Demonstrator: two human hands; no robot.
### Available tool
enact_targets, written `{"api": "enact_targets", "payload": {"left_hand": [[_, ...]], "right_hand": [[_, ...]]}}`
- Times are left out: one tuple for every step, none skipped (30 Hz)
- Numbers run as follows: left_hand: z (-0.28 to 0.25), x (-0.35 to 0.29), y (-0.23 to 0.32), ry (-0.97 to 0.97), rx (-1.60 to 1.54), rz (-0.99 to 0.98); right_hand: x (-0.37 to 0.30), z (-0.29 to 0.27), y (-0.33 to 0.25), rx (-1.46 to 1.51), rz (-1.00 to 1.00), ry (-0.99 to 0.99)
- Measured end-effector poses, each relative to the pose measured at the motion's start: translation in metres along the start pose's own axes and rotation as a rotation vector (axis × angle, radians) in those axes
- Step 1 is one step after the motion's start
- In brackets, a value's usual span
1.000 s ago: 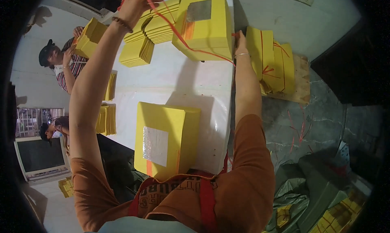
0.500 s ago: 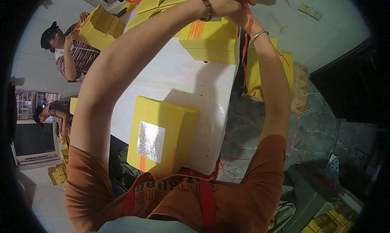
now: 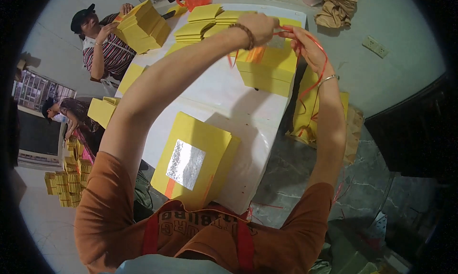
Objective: Stacking and bundling stacks of yellow paper with red ribbons.
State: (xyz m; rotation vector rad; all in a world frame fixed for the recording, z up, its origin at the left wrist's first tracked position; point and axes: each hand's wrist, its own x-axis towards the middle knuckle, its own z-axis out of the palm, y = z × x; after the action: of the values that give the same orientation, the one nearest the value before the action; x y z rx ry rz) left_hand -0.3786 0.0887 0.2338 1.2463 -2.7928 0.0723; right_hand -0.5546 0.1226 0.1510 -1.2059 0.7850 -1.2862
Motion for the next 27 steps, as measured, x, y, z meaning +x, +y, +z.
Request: {"api": "enact_targets", "payload": {"left_hand": [[0.002,-0.007,0.006,-0.016,-0.017,0.047],[0.005,-0.016,0.014,-0.032,-0.035,0.097],[0.001,-0.025,0.019,-0.038,-0.051,0.153],[0.003,-0.026,0.012,-0.032,-0.046,0.133],[0.008,-0.023,0.006,0.078,-0.209,0.073],[0.018,-0.016,0.004,0.19,-0.379,0.024],[0.034,0.0,-0.002,0.318,-0.561,-0.003],[0.041,0.014,-0.01,0.329,-0.562,-0.018],[0.04,0.021,-0.011,0.224,-0.783,-0.073],[0.041,0.024,-0.012,0.114,-1.002,-0.128],[0.042,0.027,-0.012,-0.083,-1.04,-0.223],[0.04,0.03,-0.009,-0.09,-1.053,-0.219],[0.04,0.032,-0.005,-0.13,-1.03,-0.157],[0.04,0.032,-0.002,-0.171,-1.005,-0.095],[0.042,0.031,-0.006,-0.182,-1.138,-0.075],[0.042,0.031,-0.011,-0.192,-1.146,-0.072],[0.04,0.032,-0.017,-0.213,-1.09,-0.017],[0.038,0.035,-0.025,-0.23,-1.029,0.035],[0.038,0.038,-0.034,-0.253,-0.982,0.092],[0.04,0.041,-0.038,-0.256,-0.983,0.094],[0.04,0.042,-0.037,-0.14,-0.847,0.122],[0.04,0.041,-0.035,-0.025,-0.71,0.148],[0.039,0.04,-0.035,0.047,-0.556,0.145],[0.038,0.039,-0.033,0.045,-0.56,0.151],[0.036,0.038,-0.031,0.123,-0.405,0.126],[0.035,0.037,-0.03,0.2,-0.25,0.1],[0.03,0.034,-0.023,0.159,-0.18,0.074]], "right_hand": [[-0.001,-0.01,0.003,-0.035,0.03,-0.016],[-0.001,-0.018,0.008,-0.041,0.029,-0.018],[-0.004,-0.018,0.008,-0.127,-0.01,0.048],[-0.004,-0.006,0.006,-0.206,-0.052,0.1],[-0.005,0.007,0.004,-0.261,-0.139,0.168],[-0.005,0.01,0.003,-0.268,-0.136,0.16],[-0.006,0.012,0.002,-0.613,-0.303,0.224],[-0.003,0.018,0.001,-0.949,-0.478,0.272],[-0.002,0.024,0.0,-1.155,-0.609,0.303],[0.0,0.029,-0.001,-1.159,-0.607,0.291],[0.003,0.034,-0.001,-1.306,-0.768,0.319],[0.003,0.033,0.0,-1.458,-0.924,0.355],[0.004,0.03,0.003,-1.469,-0.912,0.351],[0.007,0.026,0.007,-1.448,-0.872,0.445],[0.011,0.024,0.013,-1.416,-0.834,0.537],[0.01,0.026,0.012,-1.423,-0.822,0.538],[0.01,0.028,0.01,-1.457,-0.827,0.567],[0.011,0.03,0.009,-1.487,-0.837,0.594],[0.011,0.03,0.008,-1.472,-0.837,0.594],[0.012,0.031,0.005,-1.474,-0.834,0.596],[0.011,0.029,0.004,-1.489,-0.804,0.596],[0.009,0.028,0.002,-1.502,-0.775,0.595],[0.007,0.027,0.001,-1.506,-0.766,0.598],[0.006,0.027,-0.002,-1.495,-0.784,0.58],[0.004,0.026,-0.003,-1.483,-0.802,0.56],[0.002,0.022,-0.001,-1.487,-0.798,0.562],[-0.007,0.012,0.001,-1.467,-0.729,0.56]]}}
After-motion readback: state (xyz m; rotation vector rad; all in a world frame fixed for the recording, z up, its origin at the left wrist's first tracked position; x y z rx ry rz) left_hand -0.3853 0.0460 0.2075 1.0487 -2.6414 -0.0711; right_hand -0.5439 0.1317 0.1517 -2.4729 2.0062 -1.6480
